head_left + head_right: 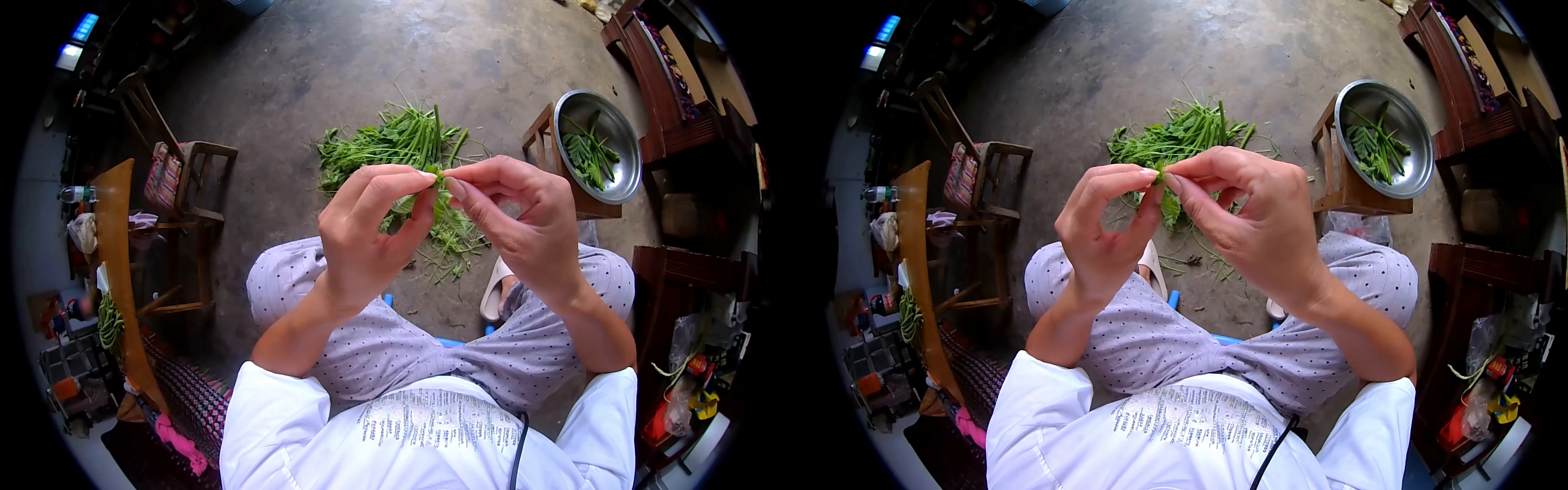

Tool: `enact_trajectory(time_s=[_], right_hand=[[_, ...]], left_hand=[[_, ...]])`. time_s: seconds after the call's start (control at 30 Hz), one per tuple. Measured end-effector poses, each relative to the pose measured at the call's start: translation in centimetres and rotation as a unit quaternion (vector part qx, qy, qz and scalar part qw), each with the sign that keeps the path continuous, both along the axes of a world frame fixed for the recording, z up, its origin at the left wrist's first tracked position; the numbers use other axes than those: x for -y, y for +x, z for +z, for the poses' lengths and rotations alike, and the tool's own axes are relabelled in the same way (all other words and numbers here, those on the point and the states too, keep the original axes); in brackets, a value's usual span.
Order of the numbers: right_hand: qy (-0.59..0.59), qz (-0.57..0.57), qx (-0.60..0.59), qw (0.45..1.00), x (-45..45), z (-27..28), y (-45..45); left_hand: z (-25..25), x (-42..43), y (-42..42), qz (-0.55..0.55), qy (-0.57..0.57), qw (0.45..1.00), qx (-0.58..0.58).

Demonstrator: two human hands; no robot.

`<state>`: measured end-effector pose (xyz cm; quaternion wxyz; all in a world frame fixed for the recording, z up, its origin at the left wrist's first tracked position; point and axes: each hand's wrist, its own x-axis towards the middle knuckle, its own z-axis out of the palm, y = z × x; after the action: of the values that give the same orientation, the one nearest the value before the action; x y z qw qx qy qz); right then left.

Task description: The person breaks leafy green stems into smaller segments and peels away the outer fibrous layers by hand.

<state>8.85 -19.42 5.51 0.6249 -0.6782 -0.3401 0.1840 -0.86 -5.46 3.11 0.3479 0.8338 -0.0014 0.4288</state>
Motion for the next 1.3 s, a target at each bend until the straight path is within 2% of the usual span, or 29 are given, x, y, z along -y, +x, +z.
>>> enact_trajectory(time_s=[0.37,0.5,0.57,0.6,0.67,0.73,0.87,0.93,1.07,1.13,1.3], right_hand=[[0.011,-0.004,0.033,0.999,-0.3,0.1,0.0],[0.024,-0.019,-0.007,1.000,-0.6,0.0,-0.3],[0.032,-0.027,-0.014,0.999,-0.6,0.1,-0.2],[0.023,-0.025,-0.010,0.999,-0.5,0.1,0.0],[0.015,-0.023,-0.006,1.000,-0.4,0.3,0.3],[-0.016,-0.024,0.023,0.999,-0.1,0.4,0.7],[0.011,-0.002,0.024,1.000,0.1,-0.1,1.3],[0.104,0.069,-0.002,0.992,0.0,-0.8,1.4],[0.149,0.120,-0.087,0.978,-0.2,-0.2,1.0],[0.120,0.144,-0.132,0.973,0.2,0.1,1.2],[0.025,0.163,-0.120,0.979,1.0,0.1,2.1]], left_hand=[[-0.2,0.3,-0.1,0.006,0.009,1.000,0.004],[-0.3,0.6,-0.2,-0.008,-0.018,1.000,-0.008],[-0.4,0.9,-0.1,-0.045,-0.217,0.975,-0.022],[-0.2,0.9,-0.1,-0.045,-0.216,0.975,-0.022],[0.3,0.8,-0.2,-0.103,-0.395,0.912,-0.037],[0.4,0.4,-0.2,-0.125,-0.413,0.901,-0.045],[0.2,-0.3,-0.1,-0.130,-0.470,0.870,-0.070],[0.1,-0.5,0.0,-0.144,-0.510,0.845,-0.070],[0.1,-0.8,0.0,-0.139,-0.530,0.833,-0.079],[0.3,-0.9,0.1,-0.136,-0.544,0.824,-0.074],[0.5,-1.5,-0.2,-0.119,-0.536,0.833,-0.063]])
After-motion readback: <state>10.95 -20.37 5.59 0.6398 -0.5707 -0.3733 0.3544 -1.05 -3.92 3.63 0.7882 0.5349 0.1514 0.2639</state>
